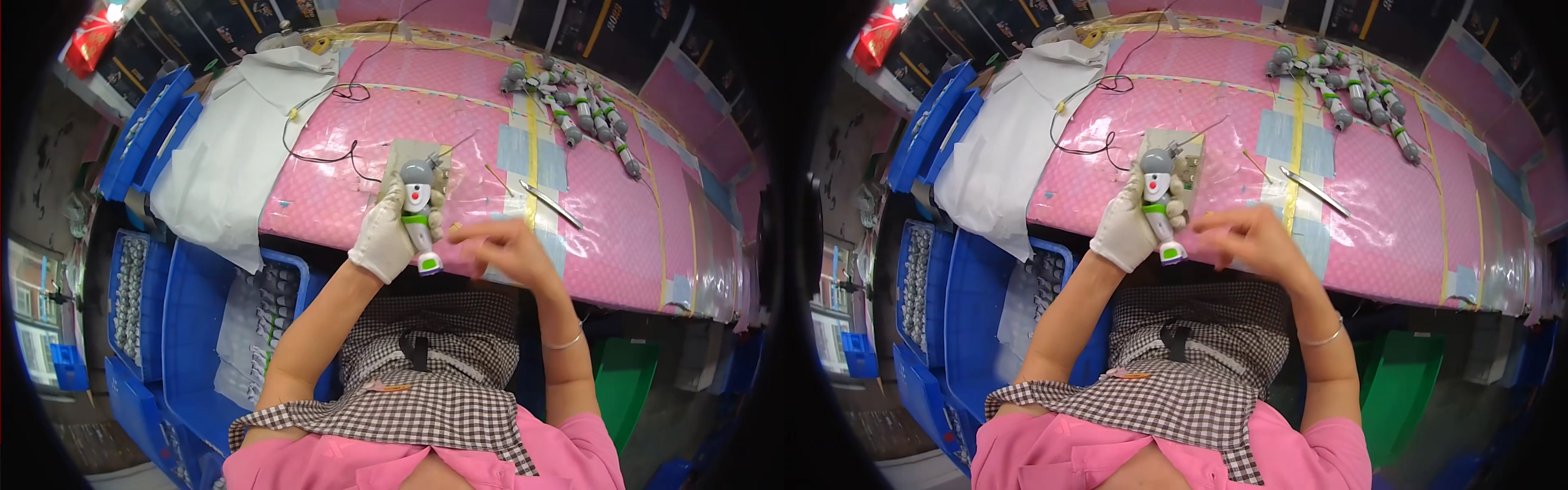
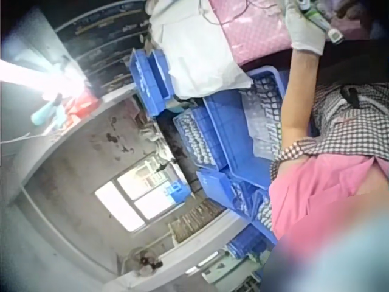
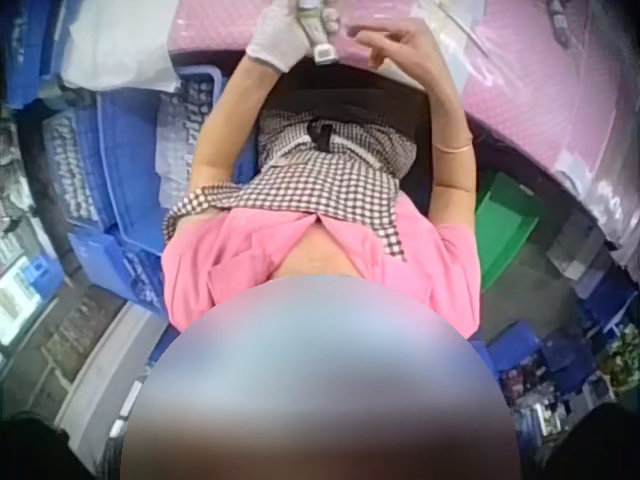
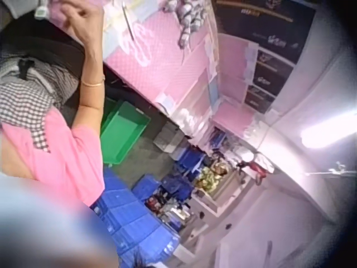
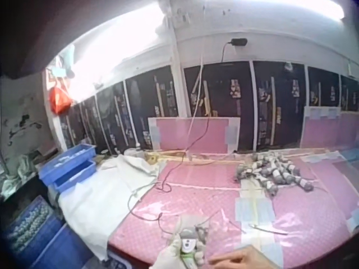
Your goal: Applying paint or detail to toy figures using an applicator and organizing them into a storage tray.
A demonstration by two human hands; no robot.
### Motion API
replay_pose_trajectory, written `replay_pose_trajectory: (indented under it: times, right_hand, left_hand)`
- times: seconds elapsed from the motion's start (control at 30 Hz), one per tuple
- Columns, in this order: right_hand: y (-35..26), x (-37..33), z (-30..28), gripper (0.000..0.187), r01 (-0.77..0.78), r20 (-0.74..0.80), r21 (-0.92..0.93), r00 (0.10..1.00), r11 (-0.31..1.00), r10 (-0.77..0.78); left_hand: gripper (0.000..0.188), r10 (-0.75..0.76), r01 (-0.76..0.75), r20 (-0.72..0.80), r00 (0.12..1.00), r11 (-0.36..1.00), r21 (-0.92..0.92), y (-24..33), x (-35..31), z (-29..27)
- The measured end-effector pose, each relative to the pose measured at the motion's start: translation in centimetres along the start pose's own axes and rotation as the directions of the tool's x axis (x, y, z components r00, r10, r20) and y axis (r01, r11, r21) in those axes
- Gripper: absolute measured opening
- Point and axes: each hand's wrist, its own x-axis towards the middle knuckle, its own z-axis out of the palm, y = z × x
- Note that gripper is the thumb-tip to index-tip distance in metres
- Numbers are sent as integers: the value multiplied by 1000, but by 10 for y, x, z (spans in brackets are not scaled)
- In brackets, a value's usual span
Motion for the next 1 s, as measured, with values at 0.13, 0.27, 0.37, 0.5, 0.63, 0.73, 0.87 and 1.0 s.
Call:
replay_pose_trajectory:
  times: [0.13,0.27,0.37,0.5,0.63,0.73,0.87,1.0]
  right_hand:
    - [4,38,-16,34,113,-328,489,943,865,62]
    - [16,57,-11,32,235,-352,761,932,604,82]
    - [16,55,-8,26,247,-345,826,932,506,109]
    - [10,48,-12,18,174,-280,840,950,515,136]
    - [13,52,-12,17,90,-247,766,955,636,162]
    - [20,58,-7,17,34,-242,551,963,834,120]
    - [23,64,-1,16,139,-389,33,914,990,-116]
    - [18,67,-2,17,-42,-339,88,938,995,70]
  left_hand:
    - [57,-151,152,14,988,980,-128,-10,-16,2]
    - [61,-283,268,-15,959,920,-285,-14,-31,7]
    - [61,-297,277,-38,954,923,-266,-12,-38,8]
    - [56,-236,235,-48,971,972,-24,-14,-45,5]
    - [40,-260,271,-111,959,957,106,-21,-50,5]
    - [36,-196,213,-87,977,832,512,-19,-51,7]
    - [30,-105,175,-156,982,810,559,-6,-49,10]
    - [28,76,40,-211,975,865,500,2,-39,9]
